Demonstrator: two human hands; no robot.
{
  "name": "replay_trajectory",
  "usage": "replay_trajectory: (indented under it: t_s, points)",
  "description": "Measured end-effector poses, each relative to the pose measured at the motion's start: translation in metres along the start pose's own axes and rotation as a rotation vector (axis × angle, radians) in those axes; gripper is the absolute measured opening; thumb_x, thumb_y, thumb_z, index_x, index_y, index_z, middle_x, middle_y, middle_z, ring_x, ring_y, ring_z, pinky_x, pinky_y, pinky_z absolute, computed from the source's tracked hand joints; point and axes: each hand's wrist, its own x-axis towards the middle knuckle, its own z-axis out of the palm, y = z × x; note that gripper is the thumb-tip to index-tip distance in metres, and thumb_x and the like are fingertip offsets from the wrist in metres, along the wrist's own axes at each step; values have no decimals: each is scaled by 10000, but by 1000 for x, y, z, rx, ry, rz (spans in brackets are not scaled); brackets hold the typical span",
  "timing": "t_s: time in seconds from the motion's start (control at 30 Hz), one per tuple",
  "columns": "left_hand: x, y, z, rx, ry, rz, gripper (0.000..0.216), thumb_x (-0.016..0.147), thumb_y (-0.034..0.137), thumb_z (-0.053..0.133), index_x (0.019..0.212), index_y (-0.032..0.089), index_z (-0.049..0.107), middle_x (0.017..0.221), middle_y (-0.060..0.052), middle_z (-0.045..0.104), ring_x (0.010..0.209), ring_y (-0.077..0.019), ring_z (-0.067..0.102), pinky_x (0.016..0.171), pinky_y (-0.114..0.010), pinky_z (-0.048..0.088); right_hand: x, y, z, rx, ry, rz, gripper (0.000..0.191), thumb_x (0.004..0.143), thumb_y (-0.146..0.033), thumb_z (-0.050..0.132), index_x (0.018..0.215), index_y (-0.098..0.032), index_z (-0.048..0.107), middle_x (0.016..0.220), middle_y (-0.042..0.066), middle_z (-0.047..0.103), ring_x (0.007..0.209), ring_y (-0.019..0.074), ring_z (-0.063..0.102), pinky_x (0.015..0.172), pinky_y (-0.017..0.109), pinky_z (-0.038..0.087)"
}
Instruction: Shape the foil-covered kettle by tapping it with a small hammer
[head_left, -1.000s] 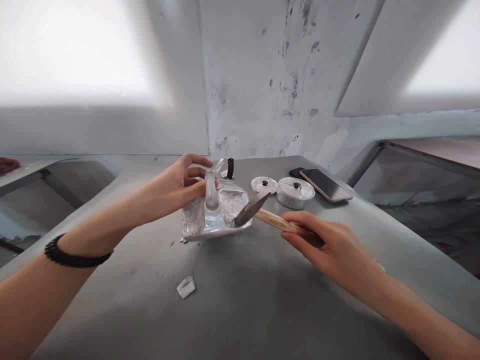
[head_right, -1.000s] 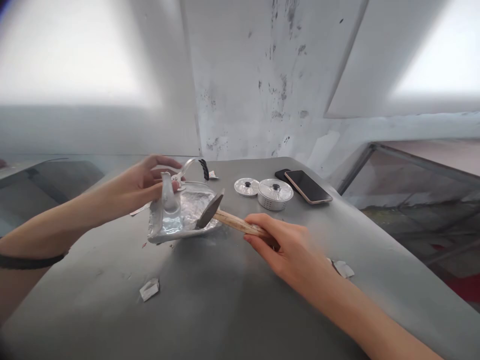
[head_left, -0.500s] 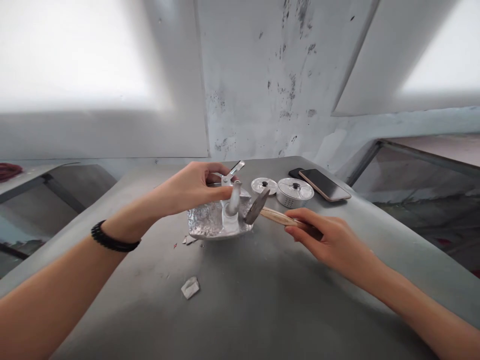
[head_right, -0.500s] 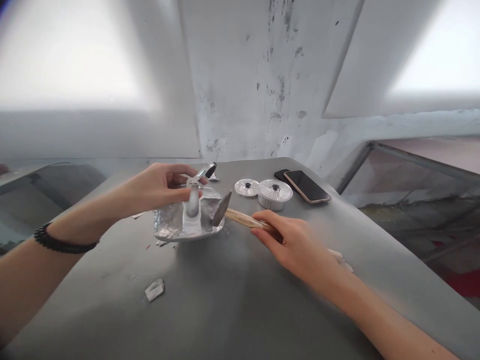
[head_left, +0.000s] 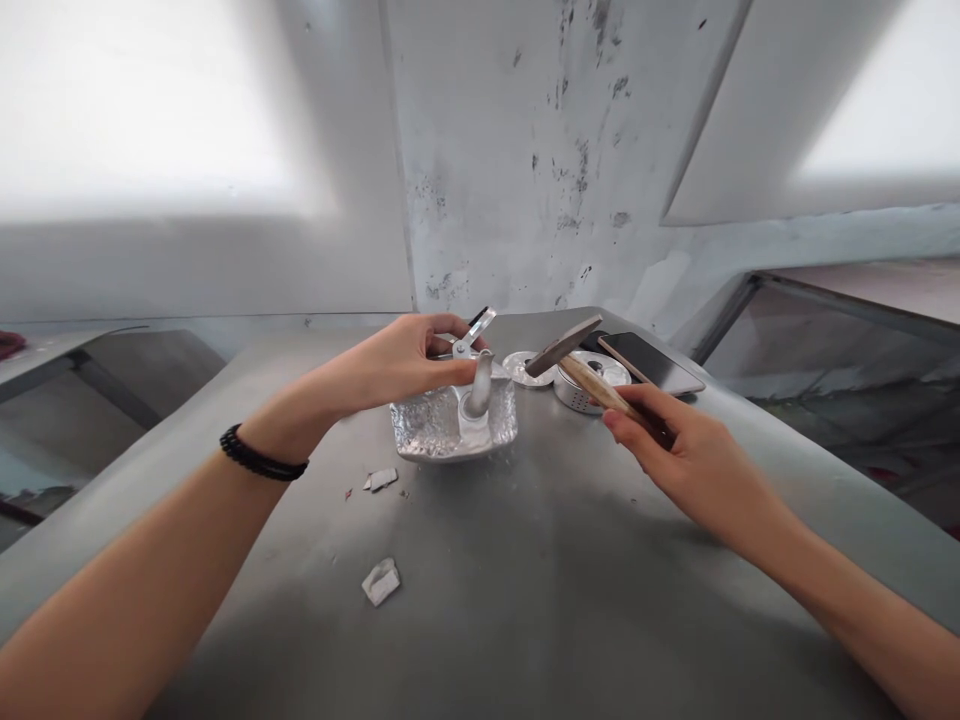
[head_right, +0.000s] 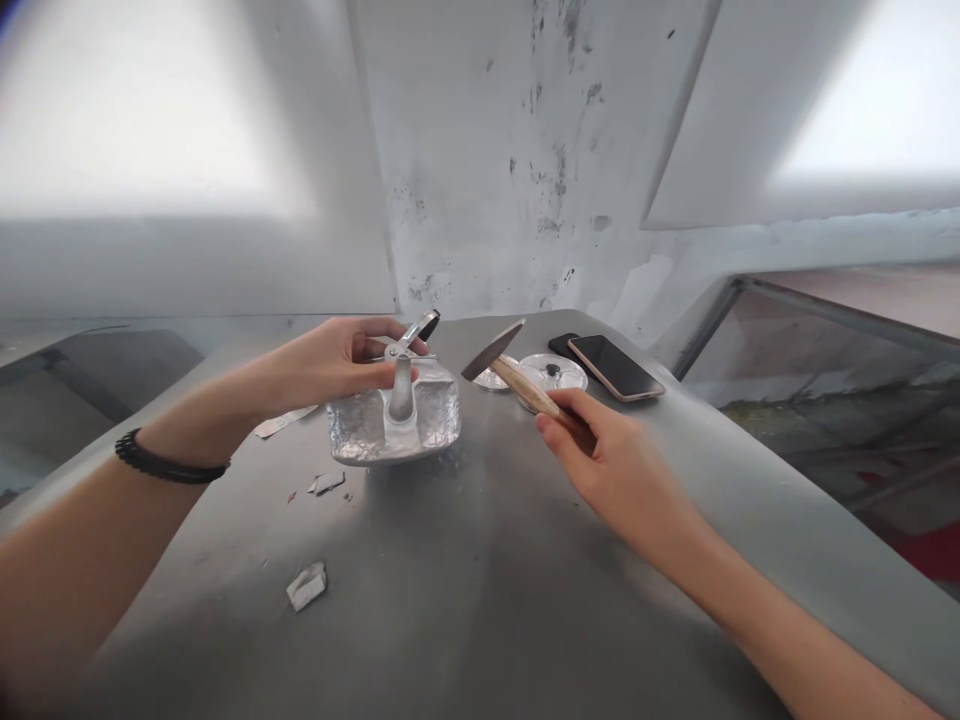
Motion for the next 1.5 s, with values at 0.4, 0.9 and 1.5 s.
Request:
replay_trajectory:
  t_s: [0.4,0.9,1.5]
  points:
    - [3,-6,-4,1,14,-55,501,908,613,657,1220,227,727,629,24,483,504,-138,395,500,-314,214,-7,-9,-9,44,126,-159,244,1008,-517,612,1102,-295,653,634,-53,546,519,143,499,467,264,396]
    - [3,-9,-13,-15,3,-84,527,892,583,699,1274,221,736,805,-41,688,606,-172,558,521,-282,336,-9,-13,5,528,-16,-121,245,1067,-513,551,1187,-306,603,667,-67,443,512,120,398,442,246,348]
    - [12,-22,2,-382,-29,-109,295,945,480,687,901,189,690,837,-28,602,690,-157,547,597,-289,421,-14,-6,-1,246,-103,-52,363,1038,-614,545,1143,-272,608,704,-51,420,553,126,376,482,273,320]
